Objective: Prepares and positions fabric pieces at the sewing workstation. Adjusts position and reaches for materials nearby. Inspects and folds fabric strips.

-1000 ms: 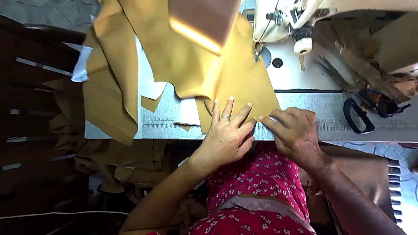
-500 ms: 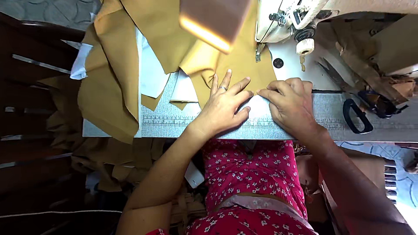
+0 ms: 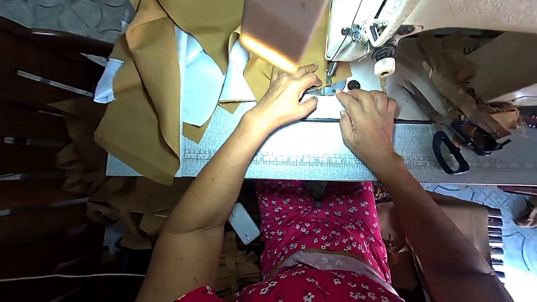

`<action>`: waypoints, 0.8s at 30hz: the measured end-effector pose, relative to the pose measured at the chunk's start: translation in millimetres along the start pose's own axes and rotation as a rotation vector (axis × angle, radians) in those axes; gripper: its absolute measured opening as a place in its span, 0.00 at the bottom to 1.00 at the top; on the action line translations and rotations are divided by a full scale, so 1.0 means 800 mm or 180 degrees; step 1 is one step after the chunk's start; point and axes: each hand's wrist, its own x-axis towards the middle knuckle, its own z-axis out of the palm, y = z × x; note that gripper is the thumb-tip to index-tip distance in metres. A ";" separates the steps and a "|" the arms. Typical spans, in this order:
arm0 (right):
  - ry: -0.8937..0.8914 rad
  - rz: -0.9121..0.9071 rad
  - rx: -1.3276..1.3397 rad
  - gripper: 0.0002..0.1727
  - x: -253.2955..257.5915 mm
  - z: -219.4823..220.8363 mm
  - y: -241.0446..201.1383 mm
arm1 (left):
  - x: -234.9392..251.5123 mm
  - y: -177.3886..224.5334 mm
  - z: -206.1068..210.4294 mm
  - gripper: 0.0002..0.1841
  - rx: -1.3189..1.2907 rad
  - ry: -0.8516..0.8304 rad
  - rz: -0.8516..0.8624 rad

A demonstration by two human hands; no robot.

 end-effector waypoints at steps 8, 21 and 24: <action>-0.0161 0.0072 0.0191 0.22 -0.004 -0.008 -0.001 | 0.060 0.039 0.000 0.30 0.0684 0.0071 -0.2081; -0.0113 0.0005 0.0430 0.20 -0.011 -0.003 0.013 | -0.075 -0.021 -0.093 0.22 0.0919 0.1030 -0.1971; -0.0103 -0.0105 0.0541 0.18 -0.013 -0.006 0.013 | -0.131 -0.023 -0.085 0.29 0.1216 0.0439 -0.2144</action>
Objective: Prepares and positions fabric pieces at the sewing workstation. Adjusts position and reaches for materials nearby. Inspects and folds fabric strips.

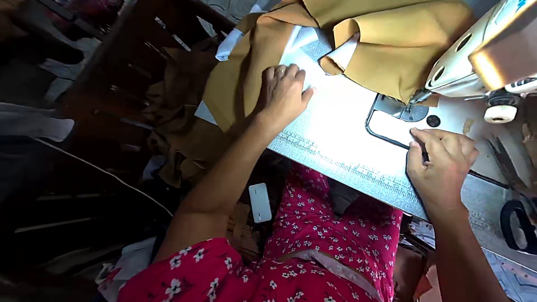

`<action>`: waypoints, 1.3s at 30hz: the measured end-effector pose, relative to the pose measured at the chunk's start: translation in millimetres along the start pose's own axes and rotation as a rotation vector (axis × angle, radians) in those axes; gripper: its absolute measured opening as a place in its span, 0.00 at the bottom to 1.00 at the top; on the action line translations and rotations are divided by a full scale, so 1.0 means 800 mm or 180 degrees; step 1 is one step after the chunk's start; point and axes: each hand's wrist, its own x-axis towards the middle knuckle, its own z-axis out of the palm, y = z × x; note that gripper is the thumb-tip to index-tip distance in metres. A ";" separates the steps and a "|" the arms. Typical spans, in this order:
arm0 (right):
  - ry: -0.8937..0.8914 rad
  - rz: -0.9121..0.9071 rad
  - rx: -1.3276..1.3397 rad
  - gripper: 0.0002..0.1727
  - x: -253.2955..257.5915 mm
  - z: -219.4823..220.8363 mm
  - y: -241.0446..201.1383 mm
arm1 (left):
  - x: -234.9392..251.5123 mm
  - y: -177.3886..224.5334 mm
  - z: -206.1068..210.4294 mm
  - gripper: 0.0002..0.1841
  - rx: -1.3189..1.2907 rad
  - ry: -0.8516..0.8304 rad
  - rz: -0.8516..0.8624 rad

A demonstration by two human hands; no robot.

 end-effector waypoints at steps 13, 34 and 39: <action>-0.0691 -0.1489 0.0494 0.19 0.008 -0.030 -0.054 | -0.163 0.111 0.050 0.36 -0.0997 0.0277 0.1598; -0.0384 0.0436 -0.0568 0.24 -0.113 -0.068 -0.023 | -0.127 0.176 0.085 0.32 -0.0540 -0.0072 0.1643; 0.0257 -0.0079 -0.0254 0.15 -0.214 -0.070 -0.048 | -0.118 0.175 0.079 0.33 -0.0405 -0.0358 0.1649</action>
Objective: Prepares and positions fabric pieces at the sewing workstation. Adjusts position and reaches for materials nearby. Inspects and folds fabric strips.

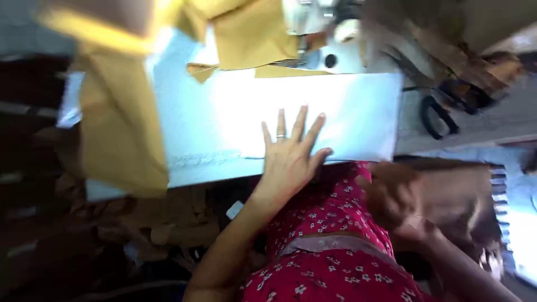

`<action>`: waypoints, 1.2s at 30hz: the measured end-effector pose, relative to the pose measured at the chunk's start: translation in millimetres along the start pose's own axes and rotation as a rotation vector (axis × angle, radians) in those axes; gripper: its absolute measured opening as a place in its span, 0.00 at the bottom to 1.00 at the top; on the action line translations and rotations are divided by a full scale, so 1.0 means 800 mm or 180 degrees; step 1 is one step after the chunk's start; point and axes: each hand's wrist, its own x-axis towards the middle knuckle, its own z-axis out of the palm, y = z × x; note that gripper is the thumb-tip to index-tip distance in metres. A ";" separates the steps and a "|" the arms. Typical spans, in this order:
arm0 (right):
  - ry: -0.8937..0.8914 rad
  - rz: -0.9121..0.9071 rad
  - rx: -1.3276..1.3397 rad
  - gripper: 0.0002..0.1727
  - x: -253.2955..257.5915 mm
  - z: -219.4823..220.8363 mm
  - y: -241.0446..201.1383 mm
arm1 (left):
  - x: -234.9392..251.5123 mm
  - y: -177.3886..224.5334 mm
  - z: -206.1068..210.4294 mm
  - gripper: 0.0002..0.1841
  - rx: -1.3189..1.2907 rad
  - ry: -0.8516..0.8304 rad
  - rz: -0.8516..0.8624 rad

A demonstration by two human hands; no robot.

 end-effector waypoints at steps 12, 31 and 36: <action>-0.0459 0.5471 0.0046 0.24 -0.288 0.015 0.180 | -0.011 0.073 0.033 0.23 -0.0530 0.0407 0.2437; -0.0037 0.4985 0.0107 0.19 -0.358 -0.093 0.203 | -0.018 0.143 0.082 0.17 -0.0623 -0.0979 0.2938; -0.0398 0.5852 -0.0482 0.37 -0.333 -0.067 0.231 | -0.025 0.137 0.080 0.15 -0.0664 -0.0779 0.2698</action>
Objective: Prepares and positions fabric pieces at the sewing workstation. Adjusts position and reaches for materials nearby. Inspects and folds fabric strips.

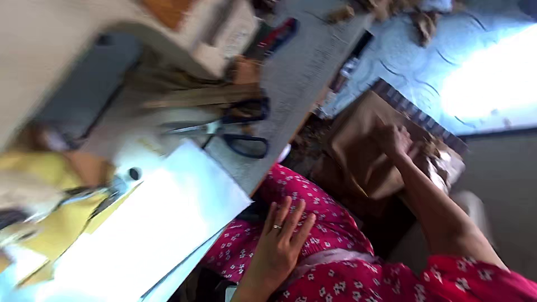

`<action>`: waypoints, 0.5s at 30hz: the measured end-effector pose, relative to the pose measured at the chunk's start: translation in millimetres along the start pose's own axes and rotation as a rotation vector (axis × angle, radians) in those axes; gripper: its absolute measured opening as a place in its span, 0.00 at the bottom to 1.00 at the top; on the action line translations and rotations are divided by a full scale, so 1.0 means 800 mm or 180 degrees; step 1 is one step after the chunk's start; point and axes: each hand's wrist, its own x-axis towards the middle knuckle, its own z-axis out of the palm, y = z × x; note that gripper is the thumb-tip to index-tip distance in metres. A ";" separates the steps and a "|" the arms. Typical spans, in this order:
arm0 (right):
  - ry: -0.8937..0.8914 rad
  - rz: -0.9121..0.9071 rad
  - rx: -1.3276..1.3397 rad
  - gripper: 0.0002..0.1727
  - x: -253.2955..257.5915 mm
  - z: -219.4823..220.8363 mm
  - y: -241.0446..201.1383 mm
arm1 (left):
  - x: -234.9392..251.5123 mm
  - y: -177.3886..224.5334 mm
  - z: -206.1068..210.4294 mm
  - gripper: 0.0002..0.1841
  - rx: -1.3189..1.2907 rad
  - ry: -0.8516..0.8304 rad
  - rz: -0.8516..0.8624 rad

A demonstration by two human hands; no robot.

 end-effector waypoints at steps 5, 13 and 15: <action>0.0029 -0.1025 0.0924 0.22 -0.015 -0.013 -0.014 | -0.018 0.003 -0.015 0.16 -0.0389 0.0277 0.0007; -0.1589 -0.3861 0.1004 0.11 -0.270 -0.094 -0.214 | -0.002 0.018 -0.093 0.18 -0.0929 0.1173 0.0243; -0.2484 -0.4290 0.1266 0.09 -0.324 -0.130 -0.244 | -0.012 0.019 -0.125 0.33 -0.1088 0.1016 -0.0065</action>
